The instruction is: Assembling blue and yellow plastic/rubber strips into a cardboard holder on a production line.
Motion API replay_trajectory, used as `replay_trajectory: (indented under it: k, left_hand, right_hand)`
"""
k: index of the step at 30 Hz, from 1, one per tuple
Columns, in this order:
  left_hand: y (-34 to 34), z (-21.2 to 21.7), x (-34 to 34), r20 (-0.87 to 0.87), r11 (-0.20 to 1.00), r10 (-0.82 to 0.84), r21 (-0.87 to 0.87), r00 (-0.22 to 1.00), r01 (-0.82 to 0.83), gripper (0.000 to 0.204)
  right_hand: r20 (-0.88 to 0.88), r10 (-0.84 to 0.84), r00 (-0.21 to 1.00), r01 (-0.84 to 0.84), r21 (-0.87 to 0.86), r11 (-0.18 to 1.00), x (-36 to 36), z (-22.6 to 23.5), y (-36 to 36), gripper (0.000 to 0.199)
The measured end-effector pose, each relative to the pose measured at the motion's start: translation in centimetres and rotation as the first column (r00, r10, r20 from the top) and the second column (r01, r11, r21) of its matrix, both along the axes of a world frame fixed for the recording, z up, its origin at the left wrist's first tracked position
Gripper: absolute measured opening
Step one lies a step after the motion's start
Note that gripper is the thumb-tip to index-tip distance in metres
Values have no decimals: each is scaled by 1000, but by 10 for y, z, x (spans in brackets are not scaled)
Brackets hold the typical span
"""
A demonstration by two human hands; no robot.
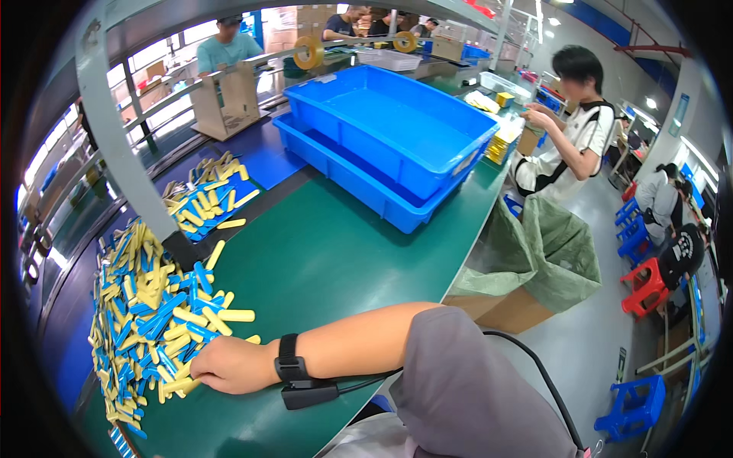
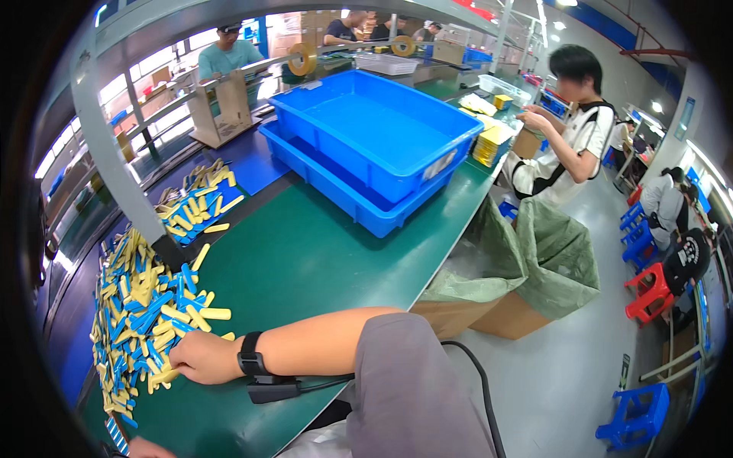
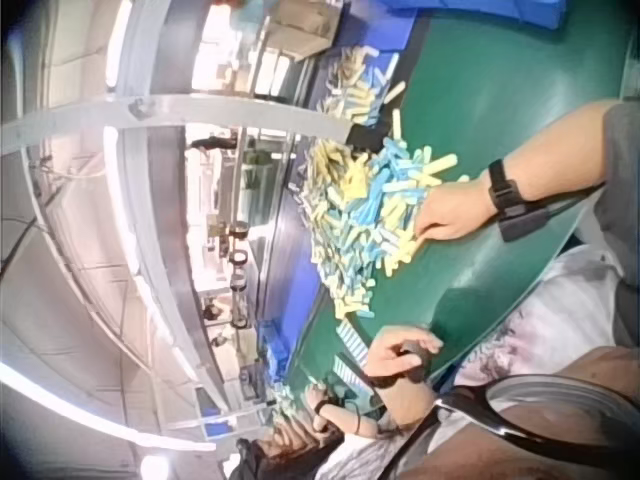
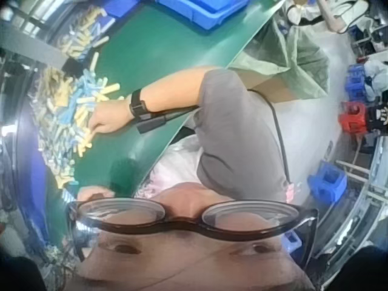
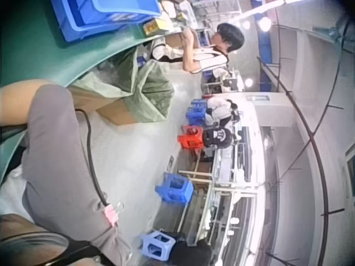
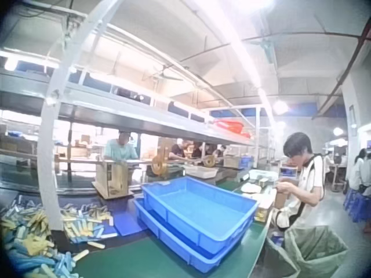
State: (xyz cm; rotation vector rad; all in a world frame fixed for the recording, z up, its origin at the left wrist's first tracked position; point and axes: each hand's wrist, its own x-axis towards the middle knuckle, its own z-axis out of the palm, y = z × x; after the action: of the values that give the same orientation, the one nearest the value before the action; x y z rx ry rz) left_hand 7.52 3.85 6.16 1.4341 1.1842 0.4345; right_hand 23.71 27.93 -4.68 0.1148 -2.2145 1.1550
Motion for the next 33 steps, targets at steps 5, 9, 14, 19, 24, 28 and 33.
replay_trajectory:
  k: [5,9,14,19,24,28,33]
  left_hand:
    - [59,-60,-29,396,943,196,-328,897,-62,28]
    - [65,-71,-23,347,877,189,-480,919,1,27]
    - [52,-77,-22,360,899,303,-415,882,-140,22]
    - [48,-74,-15,295,911,329,-350,897,-219,16]
    - [48,-69,-6,189,882,406,-335,894,-330,12]
    - [49,-67,-3,148,866,423,-356,894,-351,11]
    - [50,-64,0,150,872,419,-343,896,-350,12]
  right_hand:
    - [-50,-100,994,101,27,994,-4,-9,9,10]
    - [10,-82,997,82,-13,997,1,-10,15,10]
    - [152,9,988,-1,-57,998,8,-6,20,13]
    - [153,-5,988,14,-59,998,6,-2,19,12]
    - [131,-6,991,14,-60,998,7,-1,17,11]
    - [97,-23,995,28,-58,998,6,-2,16,11]
    - [102,-11,995,17,-53,998,7,-2,17,10]
